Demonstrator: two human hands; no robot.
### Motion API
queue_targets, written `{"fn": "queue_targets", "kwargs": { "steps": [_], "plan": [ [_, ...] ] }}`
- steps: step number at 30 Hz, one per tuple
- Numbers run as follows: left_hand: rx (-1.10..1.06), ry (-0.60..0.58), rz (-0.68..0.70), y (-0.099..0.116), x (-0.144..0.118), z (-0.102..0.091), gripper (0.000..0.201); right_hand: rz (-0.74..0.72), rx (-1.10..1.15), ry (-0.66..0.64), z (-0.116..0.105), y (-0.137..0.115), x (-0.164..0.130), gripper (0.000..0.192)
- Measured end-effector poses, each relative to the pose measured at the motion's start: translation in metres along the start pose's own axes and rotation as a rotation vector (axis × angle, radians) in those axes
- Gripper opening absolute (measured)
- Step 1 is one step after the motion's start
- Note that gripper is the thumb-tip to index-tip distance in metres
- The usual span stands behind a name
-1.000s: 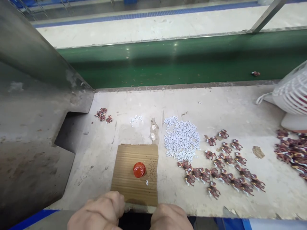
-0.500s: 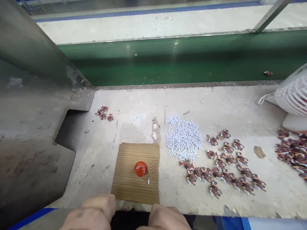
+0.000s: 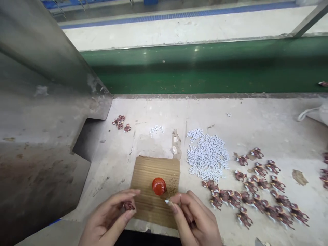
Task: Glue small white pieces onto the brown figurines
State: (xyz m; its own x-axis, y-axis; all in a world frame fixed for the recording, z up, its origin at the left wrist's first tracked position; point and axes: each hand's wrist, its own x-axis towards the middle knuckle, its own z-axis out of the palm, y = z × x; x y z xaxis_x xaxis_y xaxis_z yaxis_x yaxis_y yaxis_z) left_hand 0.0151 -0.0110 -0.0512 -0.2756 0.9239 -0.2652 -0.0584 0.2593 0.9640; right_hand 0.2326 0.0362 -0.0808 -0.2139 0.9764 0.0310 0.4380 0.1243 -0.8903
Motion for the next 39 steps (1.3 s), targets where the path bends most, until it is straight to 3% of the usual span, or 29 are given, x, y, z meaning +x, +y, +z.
{"fn": "queue_targets", "kwargs": {
  "steps": [5, 10, 12, 15, 20, 27, 34, 39],
  "plan": [
    [-0.072, 0.178, -0.204, -0.001, 0.006, -0.008, 0.021, -0.109, -0.112, 0.032, 0.003, 0.007, 0.009, 0.006],
    [-0.108, 0.049, -0.308, 0.001, 0.015, -0.02, 0.017, -0.178, -0.171, 0.046, 0.007, 0.008, 0.011, 0.005],
    [-0.13, 0.061, -0.328, -0.002, 0.016, -0.022, 0.019, -0.183, -0.193, 0.042, 0.008, 0.008, 0.012, 0.006],
    [-0.108, 0.101, -0.279, -0.006, 0.016, -0.023, 0.014, -0.184, -0.212, 0.026, 0.008, 0.008, 0.012, 0.007],
    [-0.067, 0.029, -0.162, -0.007, 0.02, -0.029, 0.013, -0.179, -0.225, 0.005, 0.008, 0.007, 0.013, 0.008],
    [-0.16, 0.205, -0.328, 0.009, 0.017, -0.019, 0.025, -0.168, -0.242, -0.007, 0.009, 0.005, 0.014, 0.007],
    [-0.273, 0.216, -0.308, 0.008, 0.018, -0.022, 0.023, -0.17, -0.228, -0.017, 0.008, 0.005, 0.013, 0.007],
    [-0.302, 0.142, -0.253, 0.0, 0.018, -0.031, 0.018, -0.176, -0.224, -0.002, 0.009, 0.005, 0.012, 0.007]
  ]
}}
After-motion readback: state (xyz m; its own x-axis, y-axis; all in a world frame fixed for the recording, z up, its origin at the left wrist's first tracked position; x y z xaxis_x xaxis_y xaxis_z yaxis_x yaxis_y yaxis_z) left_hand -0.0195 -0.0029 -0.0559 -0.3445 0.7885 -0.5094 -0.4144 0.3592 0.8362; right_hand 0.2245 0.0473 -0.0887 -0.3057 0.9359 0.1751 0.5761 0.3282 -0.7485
